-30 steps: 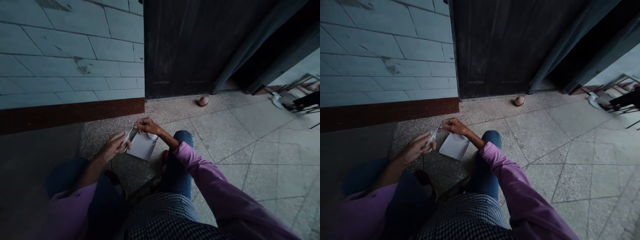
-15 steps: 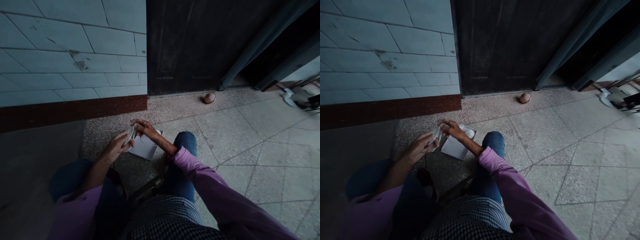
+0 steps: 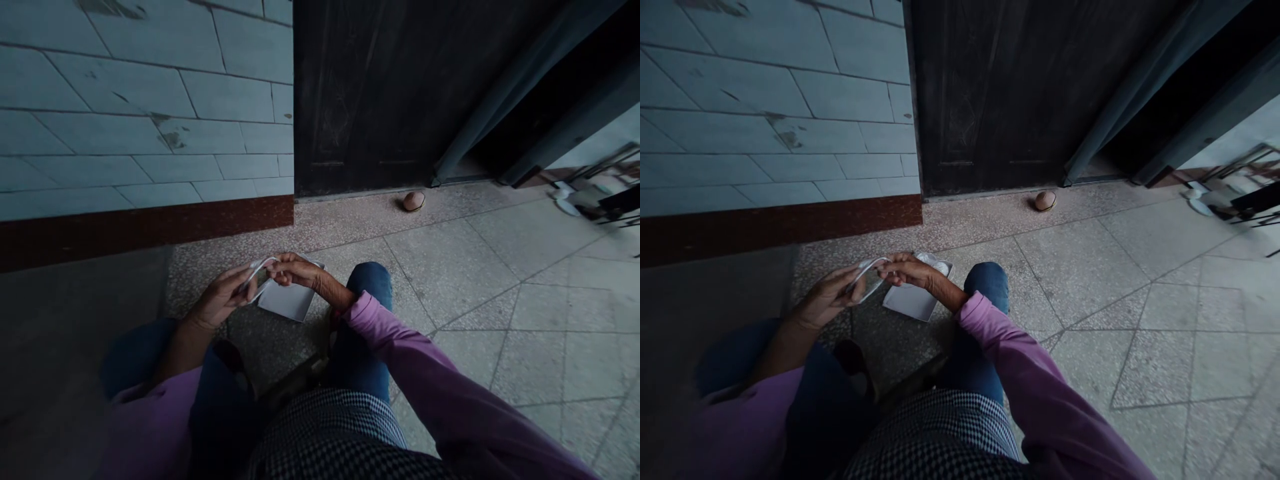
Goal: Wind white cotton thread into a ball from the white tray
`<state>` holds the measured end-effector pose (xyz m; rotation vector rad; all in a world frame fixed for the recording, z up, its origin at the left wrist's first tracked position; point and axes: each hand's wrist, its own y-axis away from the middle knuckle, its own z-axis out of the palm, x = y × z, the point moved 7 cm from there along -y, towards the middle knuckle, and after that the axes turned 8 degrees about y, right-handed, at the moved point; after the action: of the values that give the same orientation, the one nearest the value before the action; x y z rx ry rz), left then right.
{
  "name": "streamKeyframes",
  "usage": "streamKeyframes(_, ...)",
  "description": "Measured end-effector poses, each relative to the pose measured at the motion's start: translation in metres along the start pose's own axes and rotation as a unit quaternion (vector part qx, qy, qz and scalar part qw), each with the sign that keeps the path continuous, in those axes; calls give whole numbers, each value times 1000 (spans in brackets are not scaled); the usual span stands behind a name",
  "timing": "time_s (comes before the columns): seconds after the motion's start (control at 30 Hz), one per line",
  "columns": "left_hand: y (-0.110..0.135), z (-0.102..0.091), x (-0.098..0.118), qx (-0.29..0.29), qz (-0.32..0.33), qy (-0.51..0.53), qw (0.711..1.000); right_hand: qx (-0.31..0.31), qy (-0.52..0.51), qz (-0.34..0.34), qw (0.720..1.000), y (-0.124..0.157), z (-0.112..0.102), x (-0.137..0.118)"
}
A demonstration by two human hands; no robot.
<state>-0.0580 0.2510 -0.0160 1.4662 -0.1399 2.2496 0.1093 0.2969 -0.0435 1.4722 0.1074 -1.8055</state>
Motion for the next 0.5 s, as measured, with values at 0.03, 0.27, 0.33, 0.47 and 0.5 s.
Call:
streamKeyframes(0.03,-1,-3,-1,2,3,3,1000,7,5,-2,1000,2,-2,-3)
streamKeyframes(0.27,-1,7,-7,-4,-21,-28,999,69,26,-23,997,18,-18,-24)
streamKeyframes(0.33,2,18,-8,-25,-33,-32,999,77,19,-18,997,18,-17,-25)
streamKeyframes(0.47,0,26,-8,-35,-14,7,999,87,7,-13,996,7,-9,-16)
streamKeyframes(0.5,-1,24,-8,-23,-1,25,999,82,9,-16,996,2,-5,-12)
